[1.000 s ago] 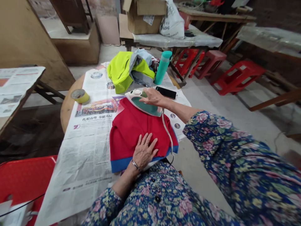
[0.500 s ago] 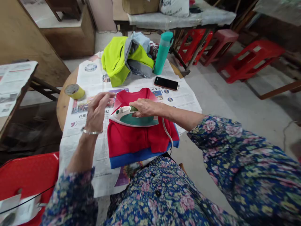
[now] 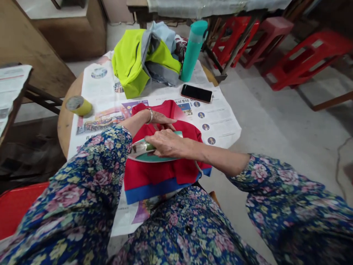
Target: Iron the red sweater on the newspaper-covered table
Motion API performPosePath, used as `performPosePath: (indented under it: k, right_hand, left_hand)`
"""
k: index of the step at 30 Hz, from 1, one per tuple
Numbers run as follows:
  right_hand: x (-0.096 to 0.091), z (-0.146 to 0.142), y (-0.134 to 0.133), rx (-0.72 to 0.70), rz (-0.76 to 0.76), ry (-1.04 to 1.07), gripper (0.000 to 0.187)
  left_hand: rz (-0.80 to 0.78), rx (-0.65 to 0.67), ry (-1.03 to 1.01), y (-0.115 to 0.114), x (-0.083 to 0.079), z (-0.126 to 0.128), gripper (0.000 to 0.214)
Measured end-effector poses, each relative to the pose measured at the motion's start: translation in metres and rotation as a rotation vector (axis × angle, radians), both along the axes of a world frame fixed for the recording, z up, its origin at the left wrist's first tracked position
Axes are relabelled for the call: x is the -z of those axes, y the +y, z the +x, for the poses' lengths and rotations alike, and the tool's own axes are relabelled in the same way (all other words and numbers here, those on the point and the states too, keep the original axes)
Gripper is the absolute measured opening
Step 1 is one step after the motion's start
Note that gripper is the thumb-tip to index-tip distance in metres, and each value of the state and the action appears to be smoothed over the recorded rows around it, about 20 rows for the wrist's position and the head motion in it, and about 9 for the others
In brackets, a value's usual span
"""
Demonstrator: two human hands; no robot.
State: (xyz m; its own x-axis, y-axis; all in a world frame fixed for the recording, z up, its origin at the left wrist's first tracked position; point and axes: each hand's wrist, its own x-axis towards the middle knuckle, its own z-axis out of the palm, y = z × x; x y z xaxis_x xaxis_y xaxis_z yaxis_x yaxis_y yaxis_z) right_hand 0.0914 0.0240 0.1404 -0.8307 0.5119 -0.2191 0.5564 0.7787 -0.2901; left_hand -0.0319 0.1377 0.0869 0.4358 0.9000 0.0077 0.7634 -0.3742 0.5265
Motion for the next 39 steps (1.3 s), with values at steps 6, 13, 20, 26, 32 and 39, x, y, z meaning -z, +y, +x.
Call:
performPosePath:
  k: [6,13,20,26,32,39]
  right_hand:
    - [-0.006,-0.013,-0.030,-0.174,-0.035,0.033,0.015]
    - [-0.008,-0.010,-0.072,-0.261,0.028,0.095,0.015]
    - [-0.002,0.013,-0.101,-0.339,0.047,0.114,0.020]
    - [-0.007,0.037,-0.109,-0.235,-0.008,0.061,0.024]
    - [-0.028,0.061,-0.085,-0.035,0.058,0.089,0.032]
    - [-0.015,0.061,-0.045,0.091,0.096,0.001,0.040]
  left_hand:
    - [-0.499,0.197,0.150,-0.007,0.009,0.009,0.029]
    - [-0.383,0.392,0.388,-0.020,0.021,0.001,0.057]
    - [-0.216,0.350,0.419,-0.024,0.036,-0.001,0.056]
    - [0.097,0.406,0.224,-0.039,0.050,-0.035,0.040]
    - [0.427,0.241,0.179,-0.057,0.051,-0.074,0.042]
    - [0.204,0.020,0.340,-0.067,0.059,-0.096,0.053]
